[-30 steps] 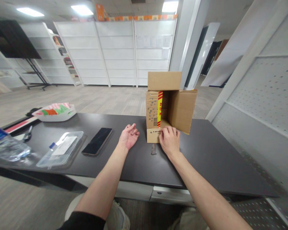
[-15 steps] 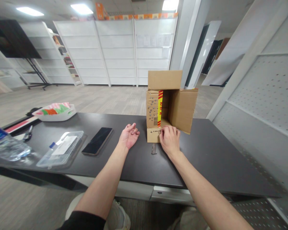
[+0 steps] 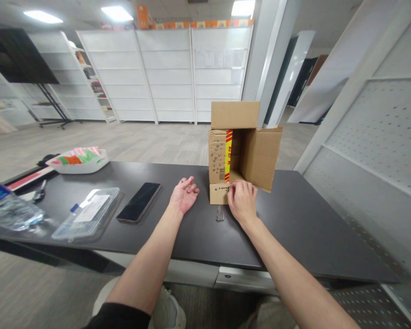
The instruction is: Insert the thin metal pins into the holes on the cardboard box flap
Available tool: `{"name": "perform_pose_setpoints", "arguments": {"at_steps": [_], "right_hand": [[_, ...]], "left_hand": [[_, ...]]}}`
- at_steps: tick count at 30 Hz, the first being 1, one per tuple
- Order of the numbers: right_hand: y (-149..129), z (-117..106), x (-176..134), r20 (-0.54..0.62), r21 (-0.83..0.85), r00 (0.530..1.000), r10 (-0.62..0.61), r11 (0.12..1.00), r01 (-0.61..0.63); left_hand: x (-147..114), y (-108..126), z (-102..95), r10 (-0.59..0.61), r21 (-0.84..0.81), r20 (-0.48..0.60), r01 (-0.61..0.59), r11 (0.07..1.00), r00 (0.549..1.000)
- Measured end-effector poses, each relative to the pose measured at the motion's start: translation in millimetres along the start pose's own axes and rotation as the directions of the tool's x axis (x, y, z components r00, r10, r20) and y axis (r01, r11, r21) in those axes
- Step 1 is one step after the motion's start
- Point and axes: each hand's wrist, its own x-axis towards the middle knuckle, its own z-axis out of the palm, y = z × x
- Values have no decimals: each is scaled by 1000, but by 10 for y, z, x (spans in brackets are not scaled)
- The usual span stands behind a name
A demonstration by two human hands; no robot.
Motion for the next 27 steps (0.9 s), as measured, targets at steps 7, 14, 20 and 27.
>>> {"name": "perform_pose_setpoints", "arguments": {"at_steps": [7, 14, 20, 27], "right_hand": [[-12, -27, -6, -16, 41, 1000, -1, 999, 1], [-9, -37, -16, -33, 90, 999, 5, 996, -2], [-10, -54, -20, -53, 126, 999, 8, 992, -1], [-27, -100, -25, -77, 187, 997, 25, 982, -10]], "left_hand": [[-7, 3, 10, 4, 4, 10, -4, 1000, 1000], [-18, 4, 28, 4, 3, 4, -4, 1000, 1000], [-23, -1, 30, 12, 22, 7, -12, 1000, 1000], [-7, -1, 7, 14, 23, 13, -14, 1000, 1000]]}}
